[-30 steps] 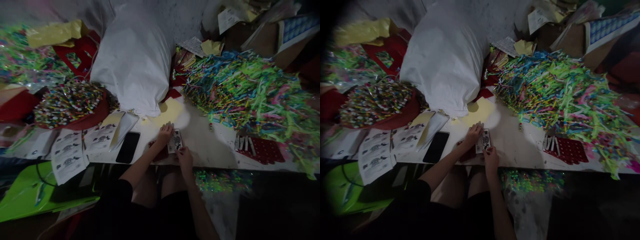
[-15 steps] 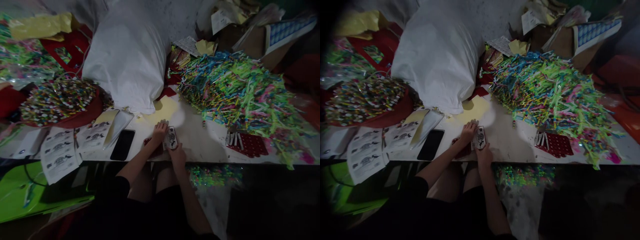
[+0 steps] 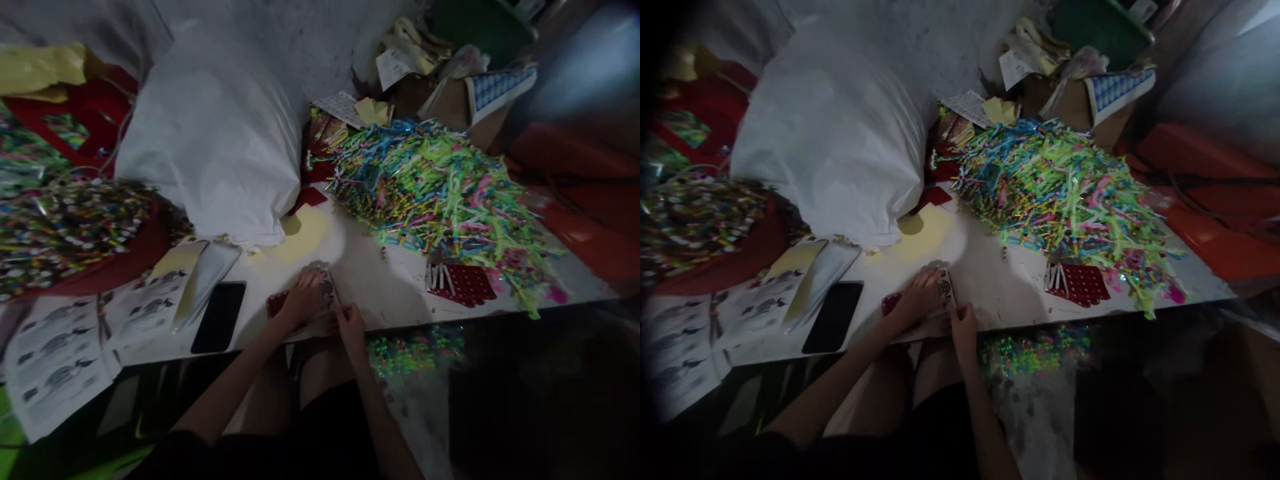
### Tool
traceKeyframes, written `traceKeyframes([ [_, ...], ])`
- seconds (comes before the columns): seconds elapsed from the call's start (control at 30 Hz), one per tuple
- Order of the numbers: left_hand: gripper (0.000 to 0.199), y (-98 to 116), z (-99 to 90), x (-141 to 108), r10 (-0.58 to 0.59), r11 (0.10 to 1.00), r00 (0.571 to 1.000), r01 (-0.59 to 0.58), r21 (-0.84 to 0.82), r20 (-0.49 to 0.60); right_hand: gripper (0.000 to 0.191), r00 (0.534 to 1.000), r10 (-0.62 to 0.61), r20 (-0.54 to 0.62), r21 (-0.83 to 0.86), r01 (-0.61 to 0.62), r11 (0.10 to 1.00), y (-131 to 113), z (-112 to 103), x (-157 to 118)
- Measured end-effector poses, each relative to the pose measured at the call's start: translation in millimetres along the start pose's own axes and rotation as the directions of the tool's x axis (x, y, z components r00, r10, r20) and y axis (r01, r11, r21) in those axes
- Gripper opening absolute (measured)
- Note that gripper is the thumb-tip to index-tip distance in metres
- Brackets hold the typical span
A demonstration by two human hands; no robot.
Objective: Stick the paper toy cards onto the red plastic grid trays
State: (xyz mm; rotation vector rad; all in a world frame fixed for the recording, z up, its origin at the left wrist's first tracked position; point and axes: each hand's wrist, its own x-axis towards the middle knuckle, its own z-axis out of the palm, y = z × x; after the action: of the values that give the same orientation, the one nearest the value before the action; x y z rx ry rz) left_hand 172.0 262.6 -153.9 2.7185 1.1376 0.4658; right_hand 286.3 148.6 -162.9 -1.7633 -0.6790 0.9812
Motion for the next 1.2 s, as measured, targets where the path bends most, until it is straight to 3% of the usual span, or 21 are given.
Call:
traceKeyframes([
  [0.17,0.079,-0.3,1.0,-6.9,-0.034,0.999,0.987,0.032,0.016,0.156,0.041,0.999,0.003,0.039,0.091,-0.007,0.996,1.4,-0.4,0.5],
  [0.63,0.088,0.0,-10.3,0.4,0.064,0.996,0.951,-0.078,0.034,0.303,0.037,0.999,-0.014,0.035,0.113,0.010,0.994,4.5,0.1,1.8],
  [0.97,0.090,6.4,-13.1,4.3,0.109,0.994,0.969,-0.103,-0.038,0.219,0.034,0.998,-0.041,-0.052,0.170,0.049,0.984,0.6,-3.4,-1.9],
  [1.07,0.090,10.2,-21.3,3.4,0.097,0.993,0.978,-0.082,-0.083,0.187,0.035,0.997,-0.031,-0.070,0.228,0.047,0.973,0.2,-5.8,-5.3],
  [1.13,0.091,13.0,-33.2,0.9,0.045,0.984,0.990,-0.021,-0.174,0.135,0.035,0.992,-0.024,-0.123,0.294,0.060,0.954,-0.2,-9.9,-6.8],
  [1.2,0.091,16.5,-47.7,-5.9,-0.053,0.914,0.995,0.083,-0.397,0.087,0.034,0.984,-0.016,-0.176,0.356,0.079,0.931,-1.7,-15.6,-6.2],
])
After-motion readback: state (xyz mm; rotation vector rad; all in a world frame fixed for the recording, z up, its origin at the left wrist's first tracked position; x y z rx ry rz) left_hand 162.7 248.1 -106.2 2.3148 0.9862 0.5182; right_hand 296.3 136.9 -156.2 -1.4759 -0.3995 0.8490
